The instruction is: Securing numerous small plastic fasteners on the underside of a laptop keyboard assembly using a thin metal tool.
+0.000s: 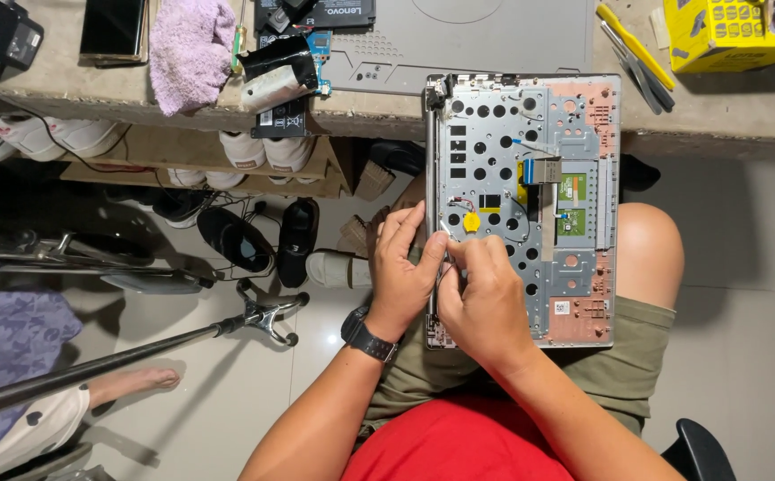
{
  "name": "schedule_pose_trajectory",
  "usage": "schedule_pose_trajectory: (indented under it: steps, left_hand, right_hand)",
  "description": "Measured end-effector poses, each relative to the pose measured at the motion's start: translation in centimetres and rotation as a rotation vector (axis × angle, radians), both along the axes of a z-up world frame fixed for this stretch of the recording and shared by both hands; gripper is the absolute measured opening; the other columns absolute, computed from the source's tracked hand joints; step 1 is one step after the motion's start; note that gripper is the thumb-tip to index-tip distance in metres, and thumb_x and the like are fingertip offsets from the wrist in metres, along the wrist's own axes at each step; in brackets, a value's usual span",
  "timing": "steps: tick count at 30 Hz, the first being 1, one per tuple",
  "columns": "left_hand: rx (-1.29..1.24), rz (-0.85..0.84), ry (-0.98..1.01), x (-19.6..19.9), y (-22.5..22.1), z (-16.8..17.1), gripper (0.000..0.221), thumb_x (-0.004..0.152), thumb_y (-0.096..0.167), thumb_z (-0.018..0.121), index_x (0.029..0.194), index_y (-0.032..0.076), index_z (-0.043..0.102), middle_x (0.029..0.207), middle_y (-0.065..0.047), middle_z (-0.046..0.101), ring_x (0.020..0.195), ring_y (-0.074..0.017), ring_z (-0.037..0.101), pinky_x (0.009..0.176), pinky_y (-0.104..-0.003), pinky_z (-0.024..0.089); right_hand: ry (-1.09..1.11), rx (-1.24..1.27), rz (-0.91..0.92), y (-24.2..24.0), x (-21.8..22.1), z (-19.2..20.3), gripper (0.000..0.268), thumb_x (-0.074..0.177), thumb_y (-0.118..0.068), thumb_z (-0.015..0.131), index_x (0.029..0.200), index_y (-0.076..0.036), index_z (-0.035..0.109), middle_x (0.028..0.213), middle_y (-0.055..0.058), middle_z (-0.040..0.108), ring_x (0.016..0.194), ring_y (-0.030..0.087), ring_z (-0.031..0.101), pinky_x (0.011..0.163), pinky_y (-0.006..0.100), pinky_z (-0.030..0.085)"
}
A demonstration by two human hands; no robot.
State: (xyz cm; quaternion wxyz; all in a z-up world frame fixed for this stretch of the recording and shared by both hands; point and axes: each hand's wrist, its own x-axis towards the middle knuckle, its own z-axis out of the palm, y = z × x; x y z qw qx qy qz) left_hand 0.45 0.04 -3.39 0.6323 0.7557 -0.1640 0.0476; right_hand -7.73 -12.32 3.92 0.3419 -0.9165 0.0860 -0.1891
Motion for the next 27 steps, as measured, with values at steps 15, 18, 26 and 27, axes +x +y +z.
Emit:
schedule_pose_trajectory:
  steps: [15,18,26,27]
  left_hand:
    - [-0.021,-0.018,0.001,-0.1,0.1,0.8,0.060,0.108,0.030,0.085,0.161,0.005,0.070,0.133,-0.015,0.075,0.119,-0.0335,0.069,0.110,-0.045,0.050]
    - [-0.024,-0.022,-0.006,-0.1,0.1,0.9,0.060,0.108,0.031,0.085,0.161,0.004,0.070,0.133,-0.015,0.074,0.120,-0.0331,0.069,0.112,-0.045,0.050]
    - [-0.013,-0.035,0.004,-0.1,0.3,0.8,0.061,0.109,0.031,0.084,0.161,0.002,0.068,0.134,-0.015,0.072,0.121,-0.0316,0.067,0.114,-0.046,0.049]
    - [-0.011,-0.036,0.002,-0.1,0.3,0.8,0.061,0.109,0.030,0.084,0.161,0.002,0.068,0.134,-0.016,0.072,0.121,-0.0321,0.067,0.114,-0.047,0.049]
  right_hand:
    - [-0.017,-0.028,0.083,-1.3,-0.1,0.6,0.021,0.103,-0.002,0.072,0.121,-0.009,0.079,0.093,0.002,0.058,0.075,0.045,0.072,0.055,0.048,0.059]
    - [-0.013,-0.031,0.098,-1.8,0.0,0.8,0.020,0.101,-0.003,0.074,0.119,-0.010,0.080,0.092,0.005,0.060,0.074,0.044,0.074,0.056,0.048,0.060]
    - [-0.027,0.011,0.135,-2.4,0.1,0.5,0.021,0.101,-0.002,0.074,0.118,-0.011,0.081,0.092,0.004,0.063,0.071,0.045,0.074,0.055,0.047,0.060]
    - [-0.030,0.012,0.135,-2.4,0.1,0.5,0.021,0.101,-0.002,0.074,0.118,-0.011,0.081,0.093,0.004,0.063,0.071,0.044,0.075,0.055,0.046,0.060]
